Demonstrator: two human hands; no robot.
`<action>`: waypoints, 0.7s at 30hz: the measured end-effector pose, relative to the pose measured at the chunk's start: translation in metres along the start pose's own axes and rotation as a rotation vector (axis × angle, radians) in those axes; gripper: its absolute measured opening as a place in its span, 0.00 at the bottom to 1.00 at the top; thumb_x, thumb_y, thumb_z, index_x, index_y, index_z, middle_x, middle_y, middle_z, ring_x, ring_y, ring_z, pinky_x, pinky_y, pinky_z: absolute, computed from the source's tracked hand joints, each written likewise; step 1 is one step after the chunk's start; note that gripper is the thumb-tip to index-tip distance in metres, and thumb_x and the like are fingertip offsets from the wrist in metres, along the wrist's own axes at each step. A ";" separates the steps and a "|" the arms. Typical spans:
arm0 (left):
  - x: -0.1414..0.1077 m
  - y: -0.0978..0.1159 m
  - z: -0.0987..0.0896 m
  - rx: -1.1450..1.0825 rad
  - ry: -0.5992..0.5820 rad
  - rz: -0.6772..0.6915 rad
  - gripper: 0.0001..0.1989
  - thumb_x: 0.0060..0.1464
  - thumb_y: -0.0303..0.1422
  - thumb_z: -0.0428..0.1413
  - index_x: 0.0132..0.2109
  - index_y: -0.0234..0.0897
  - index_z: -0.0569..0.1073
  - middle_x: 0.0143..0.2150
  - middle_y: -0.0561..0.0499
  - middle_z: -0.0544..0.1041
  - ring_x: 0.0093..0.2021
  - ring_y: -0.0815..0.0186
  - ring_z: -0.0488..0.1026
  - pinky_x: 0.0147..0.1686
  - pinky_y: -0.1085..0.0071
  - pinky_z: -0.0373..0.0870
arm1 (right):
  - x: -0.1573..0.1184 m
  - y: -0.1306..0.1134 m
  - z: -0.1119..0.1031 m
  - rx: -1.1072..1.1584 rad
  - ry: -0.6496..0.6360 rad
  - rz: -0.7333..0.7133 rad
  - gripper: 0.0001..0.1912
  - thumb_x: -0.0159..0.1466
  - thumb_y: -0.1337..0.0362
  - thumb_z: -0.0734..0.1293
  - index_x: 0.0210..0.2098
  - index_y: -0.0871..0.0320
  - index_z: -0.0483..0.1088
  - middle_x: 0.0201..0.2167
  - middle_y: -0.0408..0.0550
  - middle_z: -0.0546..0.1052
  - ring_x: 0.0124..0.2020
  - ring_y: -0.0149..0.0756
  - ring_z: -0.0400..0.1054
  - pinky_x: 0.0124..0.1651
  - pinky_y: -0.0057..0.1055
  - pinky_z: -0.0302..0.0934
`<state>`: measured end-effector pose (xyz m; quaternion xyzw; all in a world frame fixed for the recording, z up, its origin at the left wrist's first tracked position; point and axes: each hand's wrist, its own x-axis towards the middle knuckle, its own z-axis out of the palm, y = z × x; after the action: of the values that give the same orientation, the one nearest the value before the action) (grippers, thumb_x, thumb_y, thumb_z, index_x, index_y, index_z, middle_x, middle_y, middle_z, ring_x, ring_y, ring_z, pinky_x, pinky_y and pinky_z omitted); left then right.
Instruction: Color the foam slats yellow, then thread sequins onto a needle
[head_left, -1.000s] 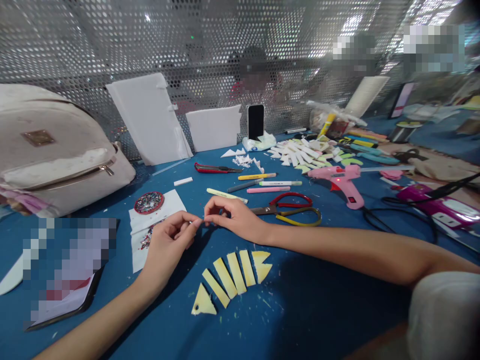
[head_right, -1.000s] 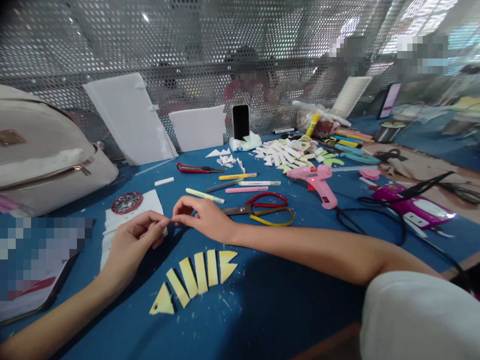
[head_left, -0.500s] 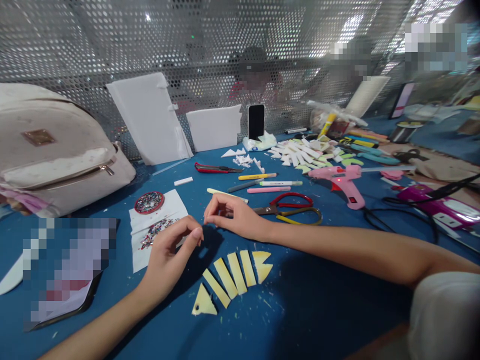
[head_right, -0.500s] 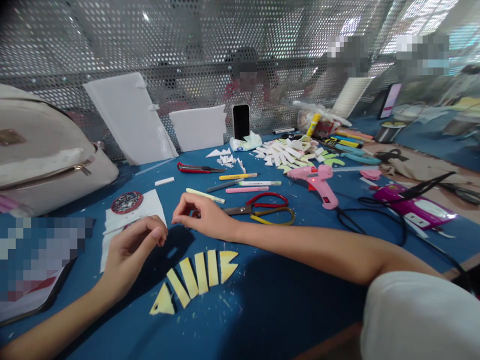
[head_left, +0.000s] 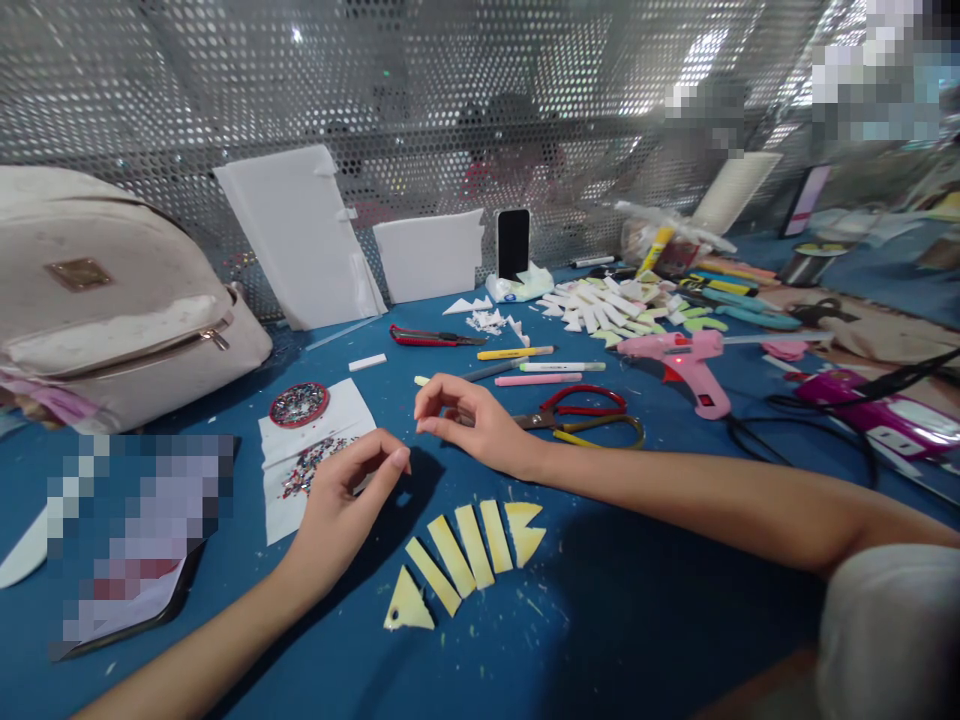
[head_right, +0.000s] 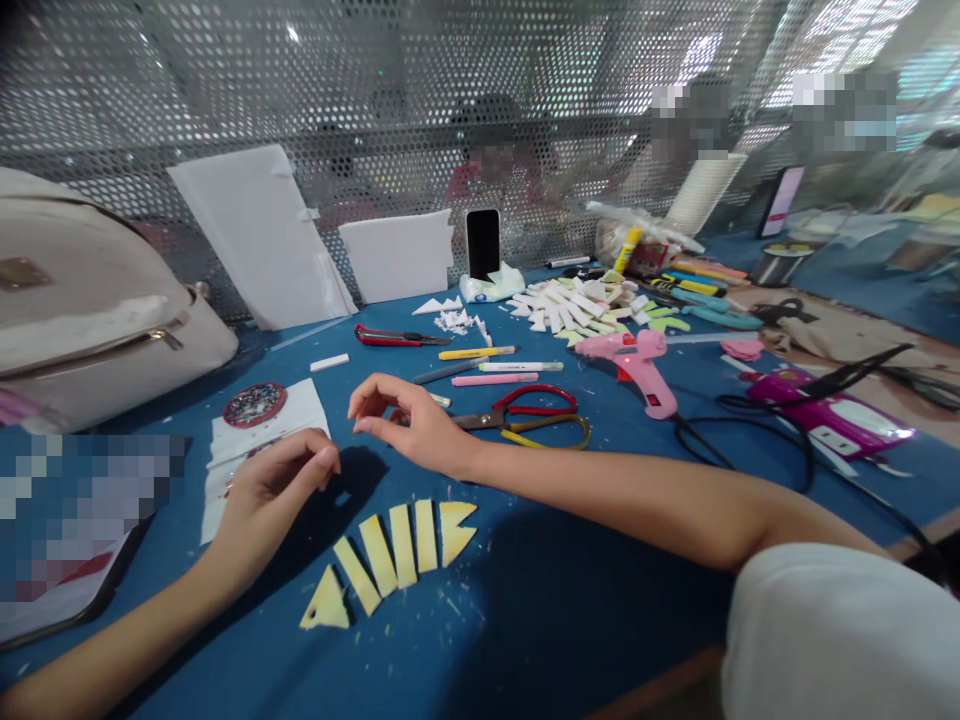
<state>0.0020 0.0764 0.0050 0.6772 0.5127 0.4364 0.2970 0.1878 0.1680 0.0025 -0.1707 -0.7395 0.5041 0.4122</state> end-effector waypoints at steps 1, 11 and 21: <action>0.000 0.000 0.000 -0.002 -0.002 -0.004 0.14 0.66 0.38 0.53 0.32 0.39 0.72 0.28 0.55 0.70 0.29 0.68 0.66 0.30 0.73 0.60 | 0.000 0.000 0.000 -0.001 0.000 -0.007 0.03 0.67 0.66 0.68 0.38 0.57 0.69 0.37 0.44 0.72 0.37 0.31 0.67 0.35 0.27 0.58; 0.004 -0.001 0.001 -0.001 -0.026 -0.036 0.15 0.67 0.39 0.52 0.32 0.39 0.71 0.27 0.56 0.68 0.28 0.69 0.64 0.29 0.73 0.58 | -0.002 0.001 -0.001 0.035 0.068 -0.009 0.02 0.68 0.65 0.66 0.38 0.57 0.69 0.36 0.45 0.73 0.37 0.33 0.68 0.37 0.28 0.59; 0.004 0.000 0.000 0.011 -0.042 -0.034 0.15 0.67 0.39 0.52 0.31 0.38 0.71 0.26 0.57 0.67 0.28 0.69 0.63 0.29 0.73 0.58 | -0.001 0.000 0.000 0.025 0.223 -0.025 0.02 0.68 0.65 0.66 0.39 0.57 0.69 0.38 0.45 0.71 0.37 0.33 0.66 0.41 0.32 0.60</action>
<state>0.0024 0.0804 0.0057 0.6791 0.5199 0.4143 0.3114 0.1879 0.1677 0.0020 -0.2113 -0.6847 0.4860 0.5003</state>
